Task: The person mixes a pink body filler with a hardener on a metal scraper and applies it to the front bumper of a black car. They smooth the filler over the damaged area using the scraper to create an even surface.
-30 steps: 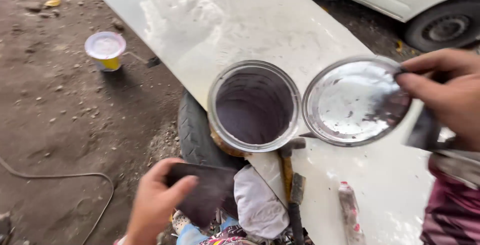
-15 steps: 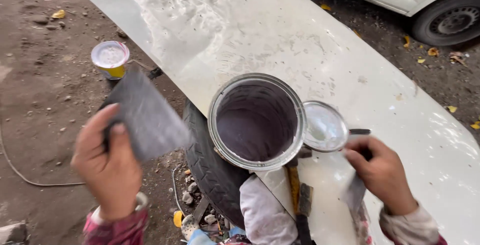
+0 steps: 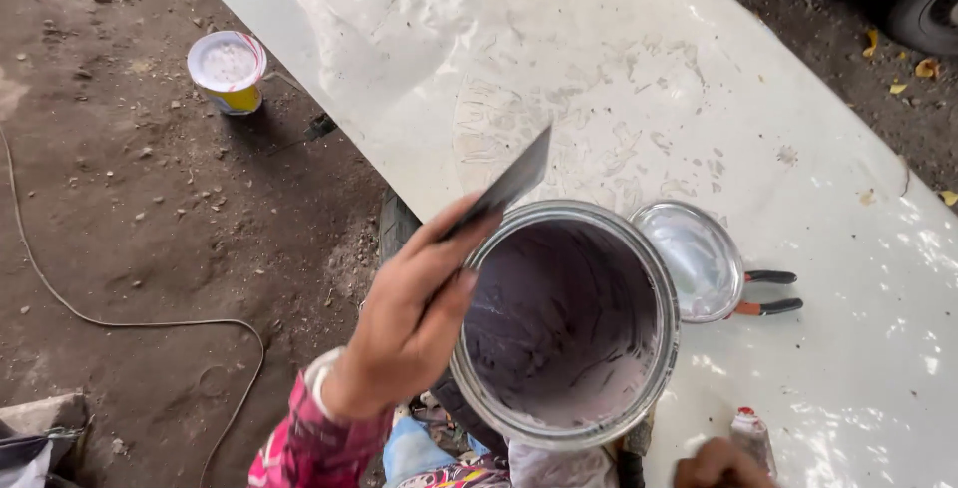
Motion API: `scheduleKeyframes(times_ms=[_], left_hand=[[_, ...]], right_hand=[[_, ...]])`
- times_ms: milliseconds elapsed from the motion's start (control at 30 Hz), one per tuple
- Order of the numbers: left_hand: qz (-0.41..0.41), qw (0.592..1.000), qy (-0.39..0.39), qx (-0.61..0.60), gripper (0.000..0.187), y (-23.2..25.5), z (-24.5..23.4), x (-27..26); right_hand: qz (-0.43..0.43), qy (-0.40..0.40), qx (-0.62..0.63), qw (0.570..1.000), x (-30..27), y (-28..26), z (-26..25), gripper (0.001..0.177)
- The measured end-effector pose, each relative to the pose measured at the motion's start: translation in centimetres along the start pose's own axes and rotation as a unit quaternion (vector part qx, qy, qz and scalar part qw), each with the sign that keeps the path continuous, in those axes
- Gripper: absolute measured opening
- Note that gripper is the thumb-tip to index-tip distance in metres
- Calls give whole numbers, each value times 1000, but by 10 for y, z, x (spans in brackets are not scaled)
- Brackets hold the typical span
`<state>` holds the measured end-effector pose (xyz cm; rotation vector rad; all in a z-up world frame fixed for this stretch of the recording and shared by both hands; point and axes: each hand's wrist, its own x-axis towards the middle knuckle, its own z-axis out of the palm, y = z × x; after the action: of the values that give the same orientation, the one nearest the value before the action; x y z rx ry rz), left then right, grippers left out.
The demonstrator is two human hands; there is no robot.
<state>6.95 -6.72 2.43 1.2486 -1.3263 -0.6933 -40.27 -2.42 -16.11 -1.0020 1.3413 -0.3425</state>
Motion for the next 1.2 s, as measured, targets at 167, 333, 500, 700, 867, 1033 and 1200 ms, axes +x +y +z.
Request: scheduleKeyframes(times_ms=[167,333,500,700,867,1033,1200], left_hand=[[22,985,130,-113,38,-5,37,-64],[-76,921,317,-213,48,2,71,-110],[-65,926,306,-210,54,-50,20,-69],[-67,910,240,-330,75,-46,16,-48],[-40,880,272,-389,102,-34,55,-87],[27,892,293,-344,109,-38,73,-66],[52,912,330,-238,100,-34,51,-54]], right_hand=[[54,-30,64,996,12,-35,-244,55],[18,-117,132,984,-20,-175,-249,43],[-14,-200,198,959,-25,-197,-62,33],[-52,-244,202,947,-27,-213,14,39],[-164,-146,21,975,17,-309,67,38],[-164,-371,73,911,77,-378,62,40],[-193,-329,41,923,60,-400,64,44]])
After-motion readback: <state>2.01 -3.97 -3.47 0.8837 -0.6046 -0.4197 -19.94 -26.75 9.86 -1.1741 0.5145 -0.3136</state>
